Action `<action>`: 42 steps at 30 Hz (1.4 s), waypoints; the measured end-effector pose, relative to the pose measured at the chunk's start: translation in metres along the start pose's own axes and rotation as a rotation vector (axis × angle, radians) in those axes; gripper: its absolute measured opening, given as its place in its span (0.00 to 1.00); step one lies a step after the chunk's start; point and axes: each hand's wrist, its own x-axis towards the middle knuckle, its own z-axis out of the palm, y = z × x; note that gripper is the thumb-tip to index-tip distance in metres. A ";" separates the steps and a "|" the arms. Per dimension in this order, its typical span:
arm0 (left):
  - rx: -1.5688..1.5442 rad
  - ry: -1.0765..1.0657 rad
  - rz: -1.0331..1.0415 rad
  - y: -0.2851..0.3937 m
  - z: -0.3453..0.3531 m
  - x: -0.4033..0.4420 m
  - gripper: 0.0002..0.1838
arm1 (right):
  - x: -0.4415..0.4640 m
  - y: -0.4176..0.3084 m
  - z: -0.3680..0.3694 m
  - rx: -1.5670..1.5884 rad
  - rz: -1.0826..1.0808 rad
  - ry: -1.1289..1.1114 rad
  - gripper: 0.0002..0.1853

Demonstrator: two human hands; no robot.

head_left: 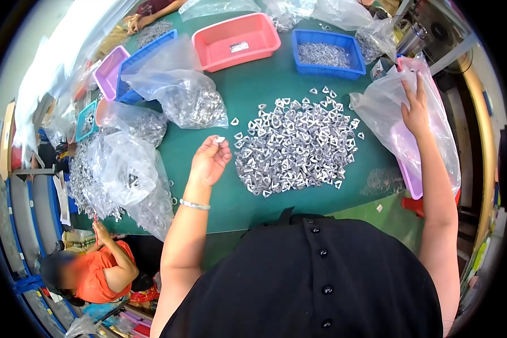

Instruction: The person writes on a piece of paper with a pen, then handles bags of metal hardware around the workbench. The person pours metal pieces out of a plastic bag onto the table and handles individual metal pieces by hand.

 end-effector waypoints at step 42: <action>0.025 0.058 0.210 0.009 0.045 -0.144 0.06 | -0.120 0.009 0.037 -0.177 0.513 -0.309 0.56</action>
